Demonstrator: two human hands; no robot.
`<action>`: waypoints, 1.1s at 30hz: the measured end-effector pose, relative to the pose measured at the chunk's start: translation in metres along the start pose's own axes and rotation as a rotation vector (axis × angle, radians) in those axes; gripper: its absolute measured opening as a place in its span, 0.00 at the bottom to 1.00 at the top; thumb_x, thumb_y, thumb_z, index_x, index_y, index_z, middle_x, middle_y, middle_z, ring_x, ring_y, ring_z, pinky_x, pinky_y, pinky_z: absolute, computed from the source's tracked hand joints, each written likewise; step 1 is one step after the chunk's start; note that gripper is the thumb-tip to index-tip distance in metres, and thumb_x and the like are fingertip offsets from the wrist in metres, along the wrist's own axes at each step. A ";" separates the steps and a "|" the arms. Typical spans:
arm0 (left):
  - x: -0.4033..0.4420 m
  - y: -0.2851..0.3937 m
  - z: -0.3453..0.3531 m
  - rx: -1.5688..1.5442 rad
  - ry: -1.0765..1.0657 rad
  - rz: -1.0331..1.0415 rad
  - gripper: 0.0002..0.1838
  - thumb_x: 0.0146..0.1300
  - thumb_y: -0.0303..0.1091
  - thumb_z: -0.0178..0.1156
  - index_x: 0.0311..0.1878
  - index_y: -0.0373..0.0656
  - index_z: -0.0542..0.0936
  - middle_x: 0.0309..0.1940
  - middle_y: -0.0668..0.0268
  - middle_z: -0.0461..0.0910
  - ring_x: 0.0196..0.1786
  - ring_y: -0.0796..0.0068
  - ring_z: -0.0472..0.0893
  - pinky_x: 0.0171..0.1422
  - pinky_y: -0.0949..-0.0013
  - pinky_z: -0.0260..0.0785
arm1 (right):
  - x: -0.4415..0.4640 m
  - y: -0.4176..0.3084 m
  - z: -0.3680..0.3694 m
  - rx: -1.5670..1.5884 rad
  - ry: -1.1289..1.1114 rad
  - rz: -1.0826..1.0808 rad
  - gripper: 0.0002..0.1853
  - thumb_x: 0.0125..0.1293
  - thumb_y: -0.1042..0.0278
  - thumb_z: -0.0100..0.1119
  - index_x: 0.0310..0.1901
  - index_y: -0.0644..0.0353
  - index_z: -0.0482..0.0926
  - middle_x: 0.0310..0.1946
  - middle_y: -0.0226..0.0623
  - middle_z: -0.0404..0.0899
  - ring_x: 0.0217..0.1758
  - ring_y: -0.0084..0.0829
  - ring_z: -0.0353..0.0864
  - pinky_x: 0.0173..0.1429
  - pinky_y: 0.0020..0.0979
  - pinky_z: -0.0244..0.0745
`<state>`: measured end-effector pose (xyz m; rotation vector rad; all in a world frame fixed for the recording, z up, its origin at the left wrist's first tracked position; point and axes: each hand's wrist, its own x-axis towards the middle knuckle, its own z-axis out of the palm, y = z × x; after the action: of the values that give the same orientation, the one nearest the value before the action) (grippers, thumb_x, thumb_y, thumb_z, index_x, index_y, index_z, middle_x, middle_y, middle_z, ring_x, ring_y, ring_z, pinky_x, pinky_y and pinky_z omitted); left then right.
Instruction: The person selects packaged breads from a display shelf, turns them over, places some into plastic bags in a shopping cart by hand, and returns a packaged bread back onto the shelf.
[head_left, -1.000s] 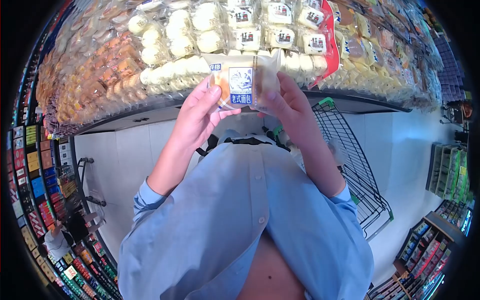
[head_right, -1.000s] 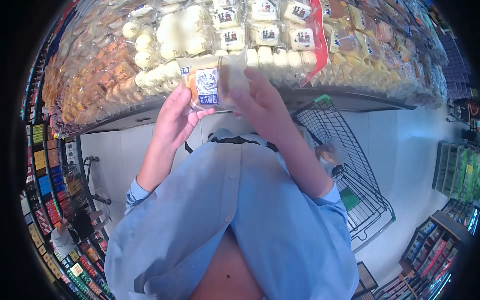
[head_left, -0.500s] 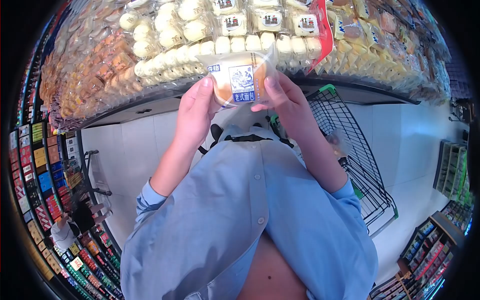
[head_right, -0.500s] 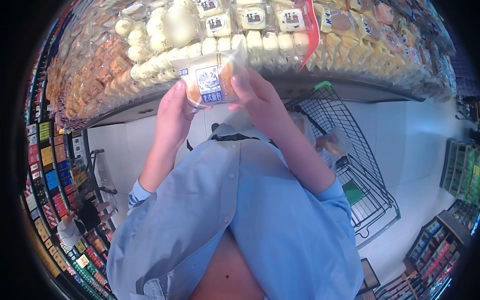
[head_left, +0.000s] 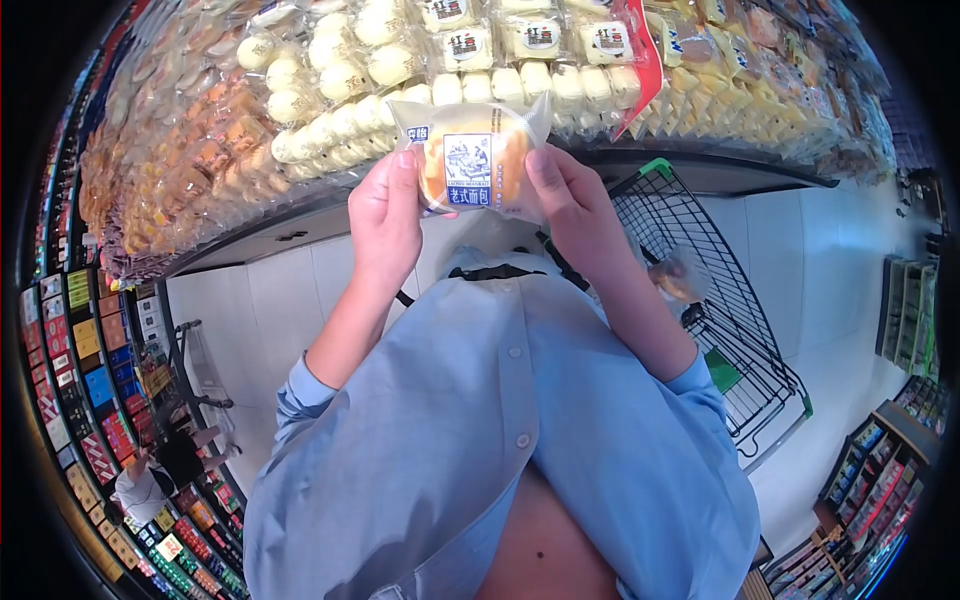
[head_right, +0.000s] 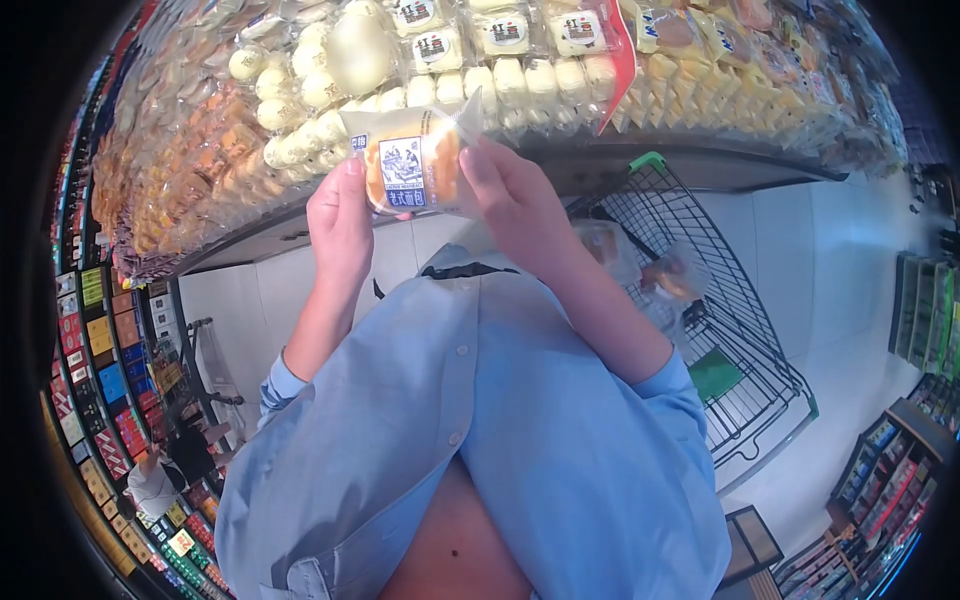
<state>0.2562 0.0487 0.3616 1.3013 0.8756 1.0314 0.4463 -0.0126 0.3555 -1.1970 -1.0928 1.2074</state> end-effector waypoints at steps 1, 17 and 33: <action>0.000 0.001 -0.005 -0.003 0.000 0.010 0.21 0.80 0.40 0.43 0.51 0.32 0.79 0.35 0.63 0.83 0.33 0.81 0.82 0.36 0.74 0.80 | 0.000 -0.002 0.004 -0.108 0.019 0.010 0.24 0.81 0.53 0.40 0.56 0.68 0.76 0.45 0.33 0.81 0.48 0.18 0.76 0.52 0.26 0.73; -0.010 0.021 -0.123 0.366 0.176 0.260 0.17 0.77 0.34 0.50 0.59 0.32 0.78 0.44 0.60 0.84 0.43 0.73 0.83 0.51 0.72 0.76 | 0.017 -0.007 0.125 -0.111 0.003 -0.133 0.40 0.70 0.61 0.62 0.76 0.63 0.51 0.69 0.50 0.65 0.70 0.42 0.70 0.67 0.38 0.71; -0.027 0.018 -0.181 -0.215 -0.190 -0.056 0.29 0.73 0.46 0.57 0.68 0.34 0.67 0.57 0.62 0.77 0.60 0.74 0.74 0.67 0.67 0.65 | 0.012 -0.015 0.190 0.641 -0.110 0.166 0.36 0.74 0.40 0.47 0.69 0.65 0.62 0.64 0.46 0.71 0.67 0.43 0.73 0.65 0.47 0.74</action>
<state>0.0754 0.0823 0.3614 1.1647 0.6351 0.9146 0.2592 0.0128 0.3848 -0.7356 -0.6064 1.6090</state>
